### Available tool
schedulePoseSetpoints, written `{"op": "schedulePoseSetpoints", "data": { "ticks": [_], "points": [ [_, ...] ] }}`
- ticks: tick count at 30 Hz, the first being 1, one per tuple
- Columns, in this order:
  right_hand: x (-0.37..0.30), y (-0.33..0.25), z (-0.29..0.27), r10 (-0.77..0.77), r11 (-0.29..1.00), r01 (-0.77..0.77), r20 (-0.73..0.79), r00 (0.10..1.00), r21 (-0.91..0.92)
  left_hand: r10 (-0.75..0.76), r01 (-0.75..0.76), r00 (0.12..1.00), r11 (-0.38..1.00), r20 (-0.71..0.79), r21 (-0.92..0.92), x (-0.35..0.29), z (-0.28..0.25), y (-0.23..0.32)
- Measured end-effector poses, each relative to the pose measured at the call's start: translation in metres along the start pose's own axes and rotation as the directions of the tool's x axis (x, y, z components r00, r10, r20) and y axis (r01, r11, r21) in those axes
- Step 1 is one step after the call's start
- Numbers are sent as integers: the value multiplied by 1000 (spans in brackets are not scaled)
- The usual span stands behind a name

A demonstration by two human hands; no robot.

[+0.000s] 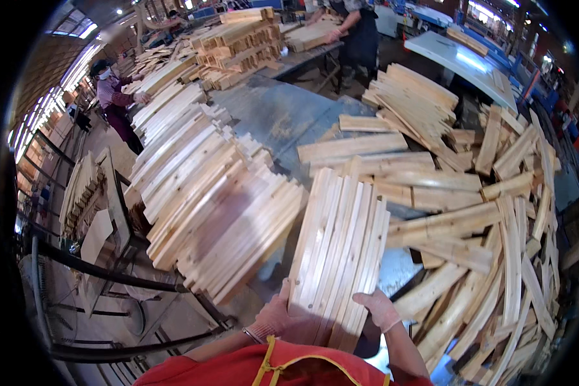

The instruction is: The person repeatedly picks up thin wooden planks from a large pile on a metal table and stacks them neatly on the left side. The person handles the planks one by one or in small groups, aligning them into a growing stack throughout the clip.

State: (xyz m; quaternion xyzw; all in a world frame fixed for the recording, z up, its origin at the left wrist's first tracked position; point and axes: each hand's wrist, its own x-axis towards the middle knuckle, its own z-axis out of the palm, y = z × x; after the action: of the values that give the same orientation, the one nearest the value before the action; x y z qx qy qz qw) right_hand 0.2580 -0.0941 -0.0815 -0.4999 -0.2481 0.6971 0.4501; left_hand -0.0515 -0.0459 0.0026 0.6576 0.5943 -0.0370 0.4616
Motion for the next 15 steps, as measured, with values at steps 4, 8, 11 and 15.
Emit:
{"op": "schedulePoseSetpoints", "data": {
  "ticks": [4, 8, 11, 15],
  "points": [
    [50, -69, 23, 53, 983, -73, -117, 992, -170, 90, -90, 995, 996, -33, -17, 58, -58, 11],
    [134, -134, 54, -105, 953, 40, -204, 973, -301, 220, -209, 975, 957, 34, -198, 138, -135, 27],
    [226, -186, 69, -210, 922, 139, -165, 964, -362, 380, -297, 924, 786, 44, -543, 231, -204, 46],
    [331, -274, 110, -408, 776, 267, -132, 904, -571, 408, -172, 911, 509, 60, -843, 371, -307, 57]
  ]
}}
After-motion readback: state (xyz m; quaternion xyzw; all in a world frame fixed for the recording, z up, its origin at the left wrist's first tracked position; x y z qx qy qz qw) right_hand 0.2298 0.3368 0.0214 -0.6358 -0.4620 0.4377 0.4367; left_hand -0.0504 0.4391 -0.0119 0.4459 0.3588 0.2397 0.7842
